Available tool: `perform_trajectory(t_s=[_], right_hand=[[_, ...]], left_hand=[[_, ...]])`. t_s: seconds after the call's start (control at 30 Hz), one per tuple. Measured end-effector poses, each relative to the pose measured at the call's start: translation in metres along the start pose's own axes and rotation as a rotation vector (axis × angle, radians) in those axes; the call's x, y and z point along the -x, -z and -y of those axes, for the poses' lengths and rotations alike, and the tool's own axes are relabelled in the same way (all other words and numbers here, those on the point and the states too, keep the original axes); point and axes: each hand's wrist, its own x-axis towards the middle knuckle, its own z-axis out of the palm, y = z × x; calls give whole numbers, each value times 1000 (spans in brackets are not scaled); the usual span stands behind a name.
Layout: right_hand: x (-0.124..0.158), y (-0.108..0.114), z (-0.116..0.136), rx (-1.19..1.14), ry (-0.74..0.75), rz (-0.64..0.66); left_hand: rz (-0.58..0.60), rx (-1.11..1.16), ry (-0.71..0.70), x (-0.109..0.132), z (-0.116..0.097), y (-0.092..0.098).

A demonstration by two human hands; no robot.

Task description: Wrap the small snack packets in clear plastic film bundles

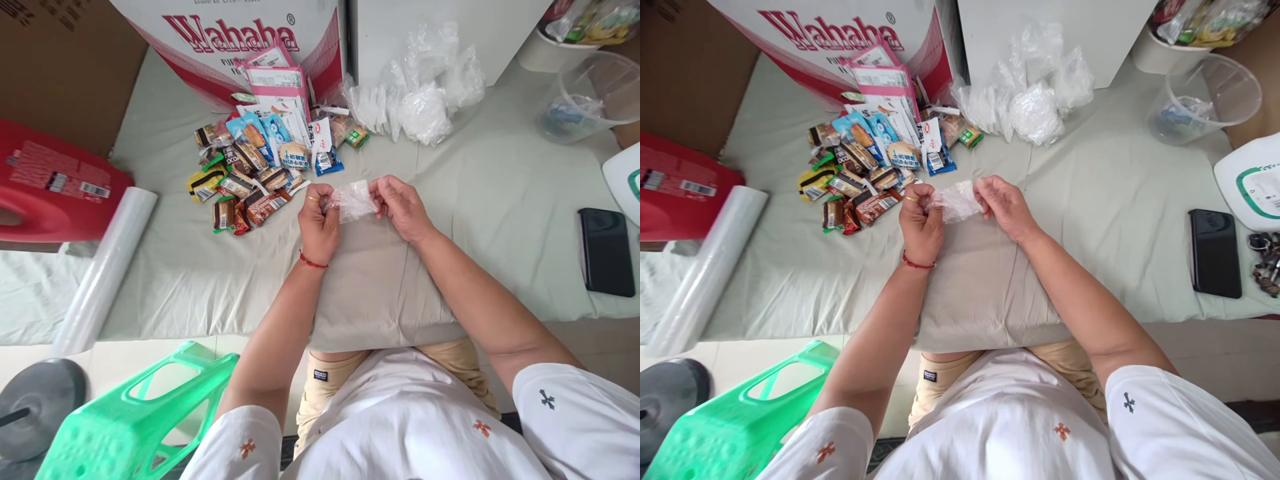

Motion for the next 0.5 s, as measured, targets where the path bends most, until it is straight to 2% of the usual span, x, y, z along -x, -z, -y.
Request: perform_trajectory(t_s=[0.1,0.27,0.37,0.43,0.5], right_hand=[[-1,2,-3,50,8,5],[-6,12,-1,-122,-106,-41],[-9,16,-1,-165,-143,-42],[-10,15,-4,-121,-124,-62],[-7,12,-7,-18,-28,-165]], left_hand=[[47,43,15,1,-5,-2],[-60,296,275,-6,1,-2],[-45,425,420,-9,3,-1],[-7,463,474,-9,3,0],[2,475,498,-9,2,1]])
